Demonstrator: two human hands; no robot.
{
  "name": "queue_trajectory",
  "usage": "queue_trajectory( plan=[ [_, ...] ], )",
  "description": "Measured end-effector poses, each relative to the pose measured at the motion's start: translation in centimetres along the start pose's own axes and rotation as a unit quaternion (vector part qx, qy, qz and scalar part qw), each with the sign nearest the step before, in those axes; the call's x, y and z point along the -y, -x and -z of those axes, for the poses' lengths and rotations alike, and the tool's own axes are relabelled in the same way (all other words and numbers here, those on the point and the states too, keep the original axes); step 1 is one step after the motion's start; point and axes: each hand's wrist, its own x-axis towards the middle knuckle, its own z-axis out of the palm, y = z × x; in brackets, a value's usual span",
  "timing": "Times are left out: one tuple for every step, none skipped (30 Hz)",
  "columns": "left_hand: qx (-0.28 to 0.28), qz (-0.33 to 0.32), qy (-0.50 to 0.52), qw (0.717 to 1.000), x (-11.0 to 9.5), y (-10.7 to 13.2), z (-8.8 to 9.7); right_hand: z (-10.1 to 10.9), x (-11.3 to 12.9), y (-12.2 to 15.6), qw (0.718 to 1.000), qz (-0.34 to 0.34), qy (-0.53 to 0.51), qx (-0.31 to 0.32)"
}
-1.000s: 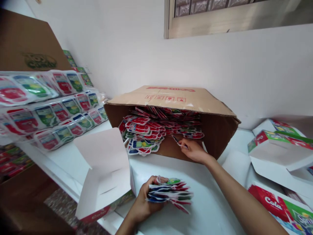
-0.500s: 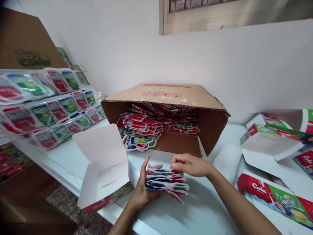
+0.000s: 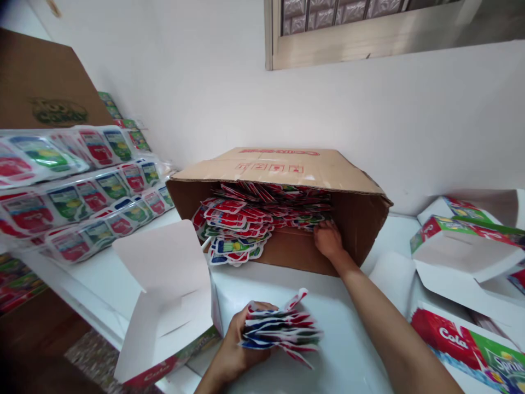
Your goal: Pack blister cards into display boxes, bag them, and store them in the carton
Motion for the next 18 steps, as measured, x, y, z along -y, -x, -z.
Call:
queue_trajectory(
  plan=[
    [-0.002,-0.006,0.001,1.0,0.0,0.0,0.0,0.3,0.3,0.3,1.0,0.013,-0.015,0.009],
    [-0.002,-0.007,0.002,1.0,0.0,0.1,-0.1,0.7,0.7,0.8,0.999,0.031,-0.035,0.022],
    [0.002,-0.006,0.002,1.0,-0.1,0.1,-0.1,1.2,1.1,1.5,0.996,0.052,-0.057,0.04],
    [0.005,-0.002,0.002,1.0,0.0,0.1,-0.1,1.8,1.7,2.4,0.992,0.077,-0.08,0.059],
    [0.005,-0.001,0.0,1.0,0.0,0.1,-0.1,2.4,2.3,3.5,0.986,0.105,-0.101,0.078],
    [0.001,-0.006,-0.009,1.0,0.0,0.1,-0.1,3.2,3.0,4.6,0.977,0.135,-0.125,0.103],
    [-0.008,-0.017,-0.027,0.999,0.1,0.1,-0.1,3.9,3.6,5.8,0.964,0.168,-0.157,0.134],
    [-0.024,-0.034,-0.052,0.998,0.1,0.0,-0.1,4.7,4.2,6.9,0.945,0.199,-0.194,0.171],
    [-0.043,-0.054,-0.086,0.994,0.2,0.0,0.0,5.4,4.7,7.9,0.923,0.225,-0.232,0.21],
    [-0.062,-0.071,-0.124,0.988,0.3,-0.1,0.0,6.0,5.2,8.8,0.898,0.246,-0.269,0.246],
    [-0.078,-0.084,-0.159,0.981,0.4,-0.1,0.0,6.4,5.5,9.5,0.875,0.259,-0.301,0.277],
    [-0.088,-0.09,-0.183,0.975,0.5,-0.1,0.1,6.6,5.8,10.0,0.859,0.263,-0.324,0.297],
    [-0.09,-0.089,-0.195,0.973,0.5,-0.1,0.1,6.6,5.9,10.3,0.85,0.261,-0.339,0.307],
    [-0.086,-0.086,-0.196,0.973,0.5,-0.1,0.1,6.4,5.9,10.6,0.845,0.257,-0.352,0.31],
    [-0.079,-0.082,-0.189,0.975,0.4,-0.1,0.2,6.2,5.9,10.7,0.842,0.25,-0.364,0.31],
    [-0.072,-0.08,-0.175,0.979,0.4,-0.1,0.2,5.8,5.8,10.8,0.841,0.24,-0.377,0.305],
    [-0.065,-0.081,-0.158,0.982,0.2,-0.1,0.2,5.5,5.7,10.9,0.843,0.229,-0.388,0.295],
    [-0.06,-0.085,-0.142,0.984,0.2,-0.1,0.2,5.2,5.7,11.0,0.847,0.218,-0.394,0.281]
  ],
)
